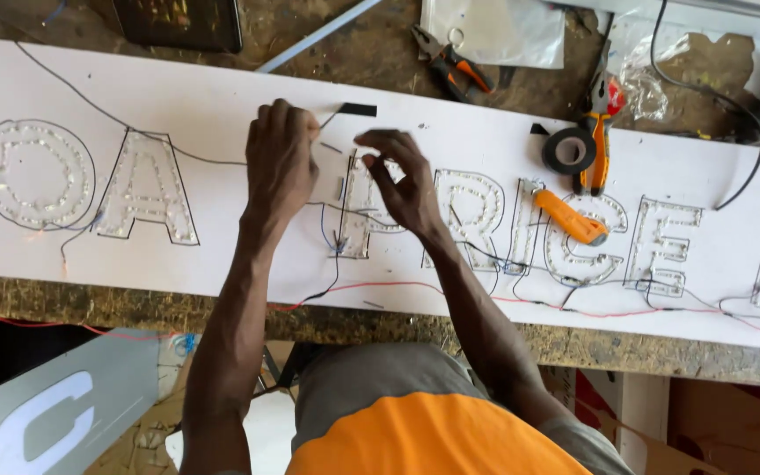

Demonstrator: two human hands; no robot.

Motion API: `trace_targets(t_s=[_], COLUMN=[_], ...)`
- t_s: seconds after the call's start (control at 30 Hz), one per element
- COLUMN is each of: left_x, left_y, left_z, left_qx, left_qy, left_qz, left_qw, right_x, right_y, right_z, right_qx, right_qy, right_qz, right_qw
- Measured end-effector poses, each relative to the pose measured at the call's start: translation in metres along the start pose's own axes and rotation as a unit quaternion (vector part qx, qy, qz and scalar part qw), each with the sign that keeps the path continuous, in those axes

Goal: Connecting and insulating electrical wires for an LED sign using pliers and tape

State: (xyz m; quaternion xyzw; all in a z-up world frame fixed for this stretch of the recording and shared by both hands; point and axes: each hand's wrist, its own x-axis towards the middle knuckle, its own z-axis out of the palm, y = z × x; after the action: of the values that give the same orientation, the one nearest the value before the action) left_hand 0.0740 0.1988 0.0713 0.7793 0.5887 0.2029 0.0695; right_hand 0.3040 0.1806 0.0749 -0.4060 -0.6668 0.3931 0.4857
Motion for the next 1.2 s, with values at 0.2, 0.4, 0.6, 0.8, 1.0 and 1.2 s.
trace_targets(t_s=[0.2, 0.4, 0.6, 0.8, 1.0, 1.2], left_x=[-0.019, -0.054, -0.096, -0.113, -0.115, -0.125], left_y=[0.037, 0.014, -0.001, -0.003, -0.006, -0.022], left_z=[-0.069, -0.109, -0.108, -0.098, -0.078, 0.012], left_qx=[-0.036, -0.07, -0.149, -0.26, -0.425, 0.011], left_qy=[0.017, 0.06, 0.096, 0.101, 0.068, 0.02], left_qz=[0.161, 0.317, 0.337, 0.334, 0.166, 0.101], left_qw=[0.986, 0.944, 0.925, 0.9, 0.887, 0.995], right_x=[0.002, -0.026, -0.073, -0.118, -0.119, -0.139], right_y=[-0.057, -0.079, -0.114, -0.045, -0.063, -0.03], right_z=[-0.013, 0.018, 0.076, 0.082, 0.036, 0.041], right_qx=[-0.007, 0.174, 0.394, 0.439, 0.366, 0.297], right_qy=[-0.022, -0.124, -0.124, -0.041, -0.052, 0.124], right_qz=[-0.055, 0.127, 0.126, 0.129, 0.106, 0.237], right_qw=[0.998, 0.969, 0.902, 0.888, 0.923, 0.917])
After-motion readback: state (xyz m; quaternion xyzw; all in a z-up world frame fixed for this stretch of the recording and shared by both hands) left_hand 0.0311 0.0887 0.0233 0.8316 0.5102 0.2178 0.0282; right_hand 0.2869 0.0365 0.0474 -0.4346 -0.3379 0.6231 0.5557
